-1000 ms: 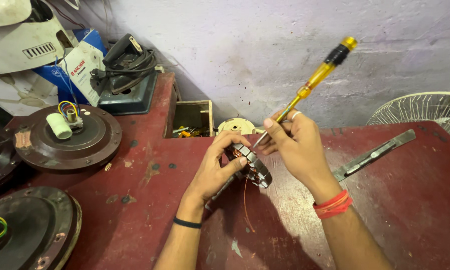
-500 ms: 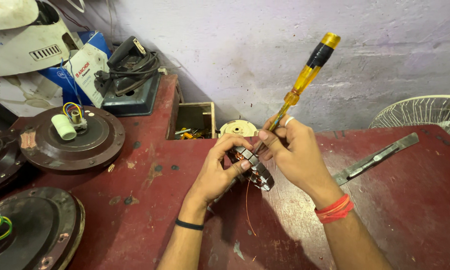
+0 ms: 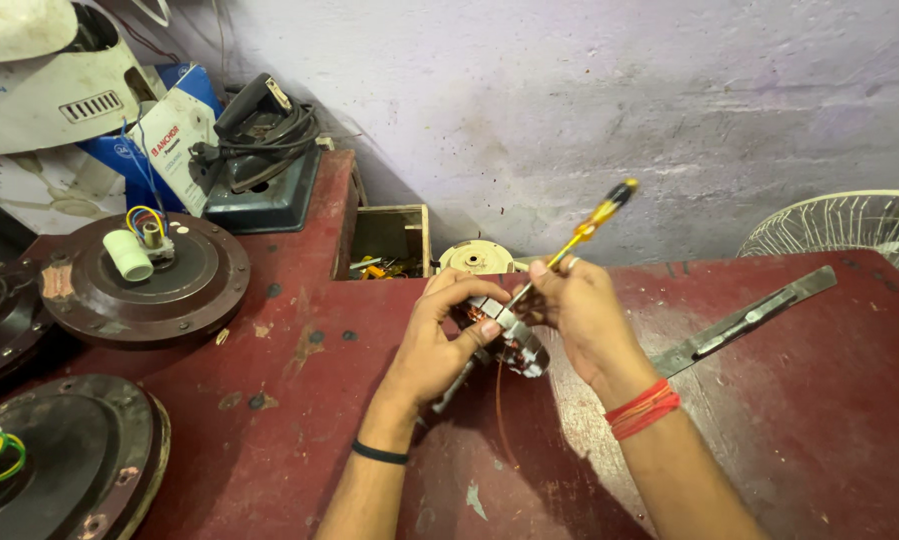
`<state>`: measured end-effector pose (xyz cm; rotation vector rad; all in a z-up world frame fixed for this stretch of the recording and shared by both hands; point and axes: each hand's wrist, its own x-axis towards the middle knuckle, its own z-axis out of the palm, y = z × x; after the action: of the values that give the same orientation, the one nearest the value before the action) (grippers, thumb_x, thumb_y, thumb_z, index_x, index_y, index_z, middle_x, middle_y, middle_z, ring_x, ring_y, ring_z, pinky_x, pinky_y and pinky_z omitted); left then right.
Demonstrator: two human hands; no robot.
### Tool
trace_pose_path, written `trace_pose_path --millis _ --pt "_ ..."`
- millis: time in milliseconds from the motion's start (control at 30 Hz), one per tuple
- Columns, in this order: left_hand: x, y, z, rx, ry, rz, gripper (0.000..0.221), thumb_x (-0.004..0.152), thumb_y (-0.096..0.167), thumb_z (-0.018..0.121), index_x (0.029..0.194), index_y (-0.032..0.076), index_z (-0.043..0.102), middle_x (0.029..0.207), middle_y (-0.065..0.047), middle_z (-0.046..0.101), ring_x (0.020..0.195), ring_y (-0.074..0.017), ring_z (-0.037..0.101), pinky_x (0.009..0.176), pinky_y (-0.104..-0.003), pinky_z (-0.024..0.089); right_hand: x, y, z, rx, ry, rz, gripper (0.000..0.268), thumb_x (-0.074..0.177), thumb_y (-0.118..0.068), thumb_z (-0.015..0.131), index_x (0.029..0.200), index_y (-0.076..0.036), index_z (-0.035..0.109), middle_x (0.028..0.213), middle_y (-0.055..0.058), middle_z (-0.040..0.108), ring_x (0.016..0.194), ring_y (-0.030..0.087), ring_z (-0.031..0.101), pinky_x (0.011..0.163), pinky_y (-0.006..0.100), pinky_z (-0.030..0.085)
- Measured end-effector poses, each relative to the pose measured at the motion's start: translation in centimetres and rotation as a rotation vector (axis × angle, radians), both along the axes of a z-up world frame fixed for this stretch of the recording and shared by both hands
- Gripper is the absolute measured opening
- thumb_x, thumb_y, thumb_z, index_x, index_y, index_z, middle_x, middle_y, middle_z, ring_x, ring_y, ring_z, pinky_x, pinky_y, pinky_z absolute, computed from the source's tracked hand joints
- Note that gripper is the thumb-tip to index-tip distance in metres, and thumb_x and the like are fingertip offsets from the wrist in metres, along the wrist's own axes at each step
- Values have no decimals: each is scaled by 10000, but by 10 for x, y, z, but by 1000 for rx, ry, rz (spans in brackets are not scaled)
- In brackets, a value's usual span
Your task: The person uses a screwdriver to pry and adjust components on a small cylindrical motor part held in the left hand. The hands rotate the part and repeatedly insert the screwdriver into slots to separate or align internal pieces.
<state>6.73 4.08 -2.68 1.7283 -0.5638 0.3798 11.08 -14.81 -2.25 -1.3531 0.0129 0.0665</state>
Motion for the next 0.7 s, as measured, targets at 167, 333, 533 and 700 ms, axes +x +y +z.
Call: trace_pose_path --millis 167,333,533,700 --pt "-2 -14 5 35 -7 201 249 807 94 797 1048 65 741 1010 -72 656 949 -212 659 856 -324 526 1 -42 21 -253 -112 -163 189 1007 -163 616 905 -4 628 717 70 653 578 162 582 540 342 464" --pt "-4 -8 14 69 29 237 266 789 98 807 1047 65 751 986 -73 662 911 -211 667 815 -323 532 -4 -55 30 -1078 97 42 214 878 -149 686 816 49 739 628 155 706 528 228 664 500 381 530" --pt "-3 -9 16 87 67 253 295 786 90 807 1078 74 769 960 -91 631 897 -233 648 812 -332 522 -14 -50 16 -1256 329 399 182 835 -85 754 770 85 750 644 167 737 527 244 698 495 381 568" --pt "-2 -10 13 74 26 268 246 810 83 778 1049 47 735 1018 -82 641 930 -237 649 841 -338 520 -22 -43 21 -1305 446 557 146 832 -51 813 804 60 721 673 157 756 566 223 739 510 367 576"
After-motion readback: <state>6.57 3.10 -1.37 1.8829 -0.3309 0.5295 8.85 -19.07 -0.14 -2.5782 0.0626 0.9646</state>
